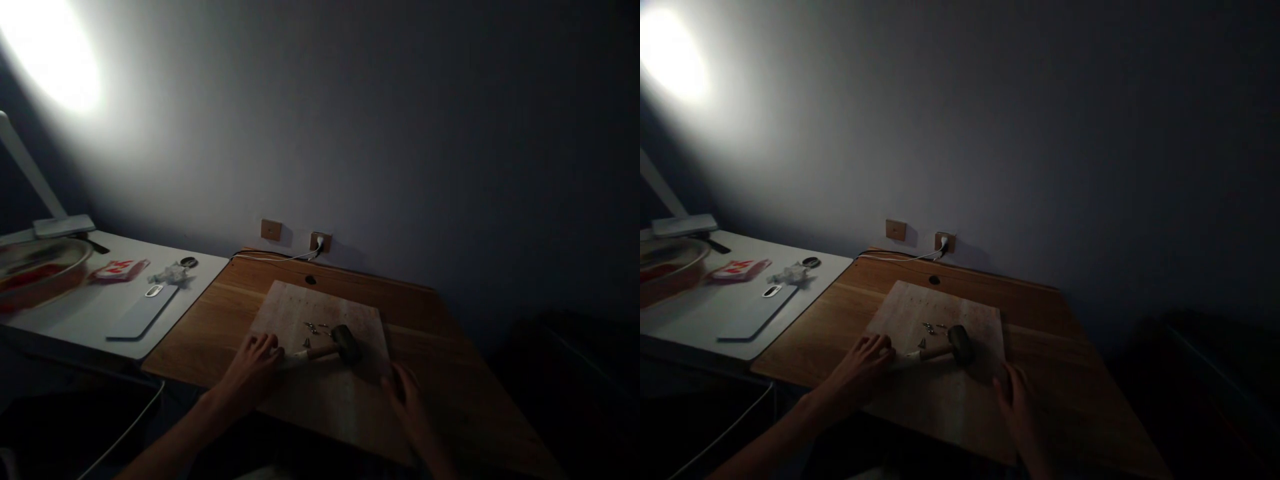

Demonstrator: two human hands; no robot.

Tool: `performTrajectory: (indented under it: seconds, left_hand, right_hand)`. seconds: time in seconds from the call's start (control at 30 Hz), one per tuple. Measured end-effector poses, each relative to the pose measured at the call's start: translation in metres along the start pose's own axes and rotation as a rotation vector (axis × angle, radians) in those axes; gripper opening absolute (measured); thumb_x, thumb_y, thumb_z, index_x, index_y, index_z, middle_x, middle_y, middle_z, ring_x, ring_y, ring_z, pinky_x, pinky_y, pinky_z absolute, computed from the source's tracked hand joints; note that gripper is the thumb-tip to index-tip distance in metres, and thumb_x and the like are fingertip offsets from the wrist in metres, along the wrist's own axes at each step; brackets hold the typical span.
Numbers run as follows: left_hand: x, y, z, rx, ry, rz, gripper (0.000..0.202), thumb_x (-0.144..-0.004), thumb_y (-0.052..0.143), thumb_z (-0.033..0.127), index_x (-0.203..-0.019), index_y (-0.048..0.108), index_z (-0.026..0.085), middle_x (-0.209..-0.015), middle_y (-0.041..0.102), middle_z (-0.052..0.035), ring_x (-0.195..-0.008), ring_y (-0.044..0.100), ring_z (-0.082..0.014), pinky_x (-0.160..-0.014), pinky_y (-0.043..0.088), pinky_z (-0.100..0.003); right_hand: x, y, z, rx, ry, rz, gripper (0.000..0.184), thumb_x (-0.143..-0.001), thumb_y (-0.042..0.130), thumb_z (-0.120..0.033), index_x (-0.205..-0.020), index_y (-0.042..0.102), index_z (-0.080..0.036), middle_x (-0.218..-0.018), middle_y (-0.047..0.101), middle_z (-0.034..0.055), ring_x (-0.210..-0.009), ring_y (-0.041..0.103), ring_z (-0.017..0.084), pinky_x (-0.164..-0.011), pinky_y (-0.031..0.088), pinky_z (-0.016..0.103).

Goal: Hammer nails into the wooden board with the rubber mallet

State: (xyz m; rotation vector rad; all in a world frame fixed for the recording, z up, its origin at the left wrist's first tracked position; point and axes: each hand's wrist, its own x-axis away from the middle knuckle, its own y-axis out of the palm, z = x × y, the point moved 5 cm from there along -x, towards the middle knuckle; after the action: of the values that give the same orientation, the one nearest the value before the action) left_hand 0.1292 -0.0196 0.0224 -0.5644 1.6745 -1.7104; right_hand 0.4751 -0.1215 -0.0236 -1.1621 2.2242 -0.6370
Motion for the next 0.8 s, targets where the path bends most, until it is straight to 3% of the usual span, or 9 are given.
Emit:
performTrajectory:
  seconds: [0.13,0.27,0.4,0.5,0.67,0.8]
  left_hand:
    - [-0.017,0.009,0.003,0.146,0.008,-0.142,0.020,-0.089,0.061,0.030,-0.107,0.058,0.022,-0.108,0.065,-0.0090,-0.096,0.064,-0.0243,-0.085,0.048,-0.035]
    - [-0.022,0.009,0.003,0.228,-0.005,-0.185,0.013,-0.090,0.056,0.026,-0.103,0.054,0.023,-0.104,0.067,-0.0076,-0.089,0.067,-0.0221,-0.075,0.048,-0.030]
    - [-0.018,0.003,0.007,0.205,-0.034,-0.202,0.013,-0.094,0.049,0.027,-0.106,0.053,0.022,-0.100,0.069,-0.0077,-0.078,0.068,-0.0219,-0.066,0.046,-0.030]
    - [-0.013,-0.005,0.007,0.279,-0.092,-0.148,0.013,-0.096,0.050,0.032,-0.103,0.054,0.022,-0.094,0.070,-0.0066,-0.076,0.068,-0.0223,-0.066,0.046,-0.030]
    - [-0.007,-0.022,-0.009,0.764,-0.173,0.061,0.029,-0.100,0.044,0.048,-0.104,0.058,0.023,-0.082,0.068,-0.0010,-0.070,0.063,-0.0156,-0.062,0.046,-0.025]
    - [-0.007,-0.034,-0.030,0.968,-0.225,0.192,0.043,-0.099,0.037,0.057,-0.100,0.059,0.020,-0.078,0.065,-0.0021,-0.066,0.058,-0.0137,-0.061,0.047,-0.025]
  right_hand:
    - [-0.006,0.016,-0.022,0.116,-0.186,0.037,0.037,-0.089,0.047,-0.043,-0.112,0.067,-0.021,-0.122,0.067,0.0134,-0.110,0.066,0.030,-0.098,0.052,0.048]
    - [-0.022,0.021,-0.030,0.158,-0.233,0.119,0.034,-0.091,0.046,-0.042,-0.108,0.067,-0.020,-0.121,0.065,0.0144,-0.110,0.065,0.031,-0.098,0.052,0.050]
    - [-0.031,0.043,-0.029,0.093,-0.290,0.041,0.037,-0.089,0.044,-0.031,-0.119,0.064,-0.021,-0.129,0.062,0.0123,-0.120,0.061,0.029,-0.106,0.048,0.049]
    - [-0.032,0.059,-0.023,0.067,-0.283,-0.012,0.037,-0.091,0.044,-0.032,-0.121,0.063,-0.023,-0.131,0.061,0.0113,-0.125,0.057,0.029,-0.110,0.045,0.051]
    - [-0.035,0.066,-0.018,0.052,-0.254,0.020,0.042,-0.095,0.045,-0.047,-0.123,0.062,-0.020,-0.133,0.059,0.0134,-0.128,0.055,0.030,-0.112,0.043,0.052]
    - [-0.035,0.069,-0.032,0.090,-0.268,-0.050,0.041,-0.096,0.046,-0.045,-0.124,0.064,-0.020,-0.132,0.060,0.0129,-0.126,0.057,0.029,-0.111,0.045,0.050]
